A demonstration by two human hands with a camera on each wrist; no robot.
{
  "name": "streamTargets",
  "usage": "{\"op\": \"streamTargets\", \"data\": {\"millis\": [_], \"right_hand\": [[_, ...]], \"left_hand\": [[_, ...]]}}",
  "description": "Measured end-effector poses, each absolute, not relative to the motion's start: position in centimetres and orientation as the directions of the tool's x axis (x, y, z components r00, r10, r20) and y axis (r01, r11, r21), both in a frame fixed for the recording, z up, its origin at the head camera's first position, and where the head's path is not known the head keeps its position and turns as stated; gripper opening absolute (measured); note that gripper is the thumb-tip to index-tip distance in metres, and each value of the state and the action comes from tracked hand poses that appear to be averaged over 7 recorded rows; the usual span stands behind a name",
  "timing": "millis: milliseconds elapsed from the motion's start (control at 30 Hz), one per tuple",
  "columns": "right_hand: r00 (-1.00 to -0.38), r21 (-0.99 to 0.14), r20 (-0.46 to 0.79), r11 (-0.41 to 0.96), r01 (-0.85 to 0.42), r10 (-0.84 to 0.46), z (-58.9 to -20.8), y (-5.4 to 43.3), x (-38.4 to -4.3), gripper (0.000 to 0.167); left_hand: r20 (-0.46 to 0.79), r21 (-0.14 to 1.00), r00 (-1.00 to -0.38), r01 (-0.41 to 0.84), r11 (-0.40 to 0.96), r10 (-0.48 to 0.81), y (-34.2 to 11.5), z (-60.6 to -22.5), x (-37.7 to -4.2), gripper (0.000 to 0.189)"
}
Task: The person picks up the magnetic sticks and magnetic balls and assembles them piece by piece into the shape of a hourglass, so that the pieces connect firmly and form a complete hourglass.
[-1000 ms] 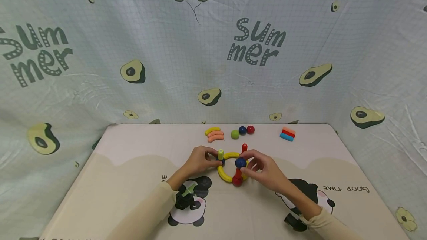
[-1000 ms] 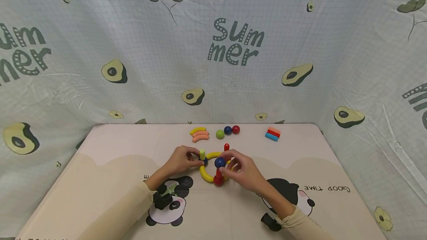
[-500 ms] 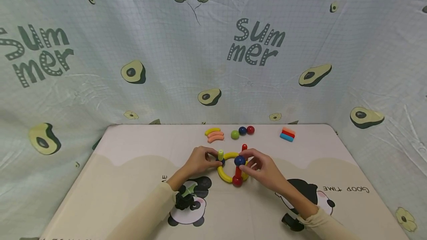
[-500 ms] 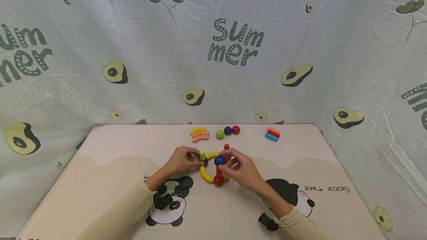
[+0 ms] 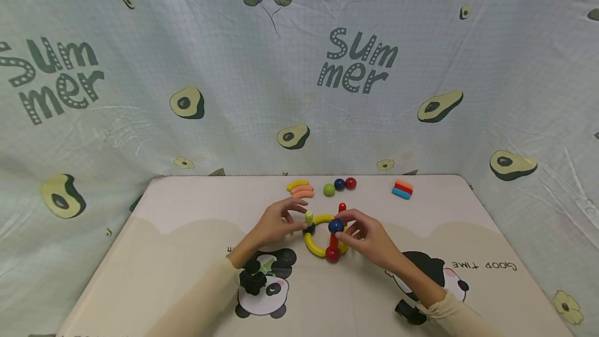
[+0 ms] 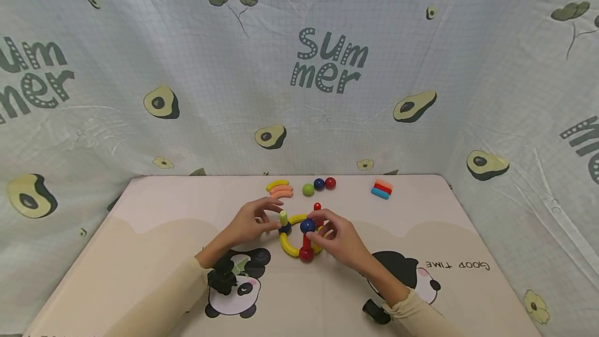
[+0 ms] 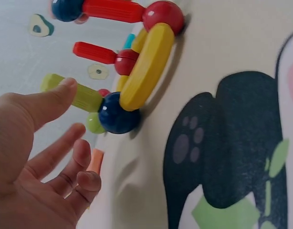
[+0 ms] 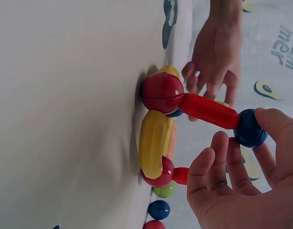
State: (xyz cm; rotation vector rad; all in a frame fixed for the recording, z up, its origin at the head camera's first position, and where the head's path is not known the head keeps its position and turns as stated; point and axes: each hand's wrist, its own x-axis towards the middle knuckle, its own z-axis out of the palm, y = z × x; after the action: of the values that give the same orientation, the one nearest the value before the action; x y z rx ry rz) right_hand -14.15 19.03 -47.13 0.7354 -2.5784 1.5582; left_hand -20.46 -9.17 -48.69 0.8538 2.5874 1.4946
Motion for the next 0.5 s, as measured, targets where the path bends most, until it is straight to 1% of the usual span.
{"op": "streamTargets", "data": {"millis": [100,267,500], "right_hand": [[-0.887,-0.825,0.273,0.383,-0.415,-0.373,-47.16,19.03,-14.14,0.037],[-0.888,-0.830,0.272,0.377,-0.412,-0.371,-47.18,19.00,-14.04,0.037],[-0.885,-0.830,0.281,0.369,-0.418,-0.371,-47.29,18.97,-13.98,0.036]], "left_hand": [[0.263,0.830,-0.831,0.454,0.325,0.489,-9.25,-48.53,-20.60,0.046],[0.291,0.838,-0.807,0.474,0.270,0.515,-9.10,-48.54,-20.80,0.034],[0.276,0.847,-0.820,0.454,0.275,0.501,-8.55,-48.46,-20.73,0.025]]}}
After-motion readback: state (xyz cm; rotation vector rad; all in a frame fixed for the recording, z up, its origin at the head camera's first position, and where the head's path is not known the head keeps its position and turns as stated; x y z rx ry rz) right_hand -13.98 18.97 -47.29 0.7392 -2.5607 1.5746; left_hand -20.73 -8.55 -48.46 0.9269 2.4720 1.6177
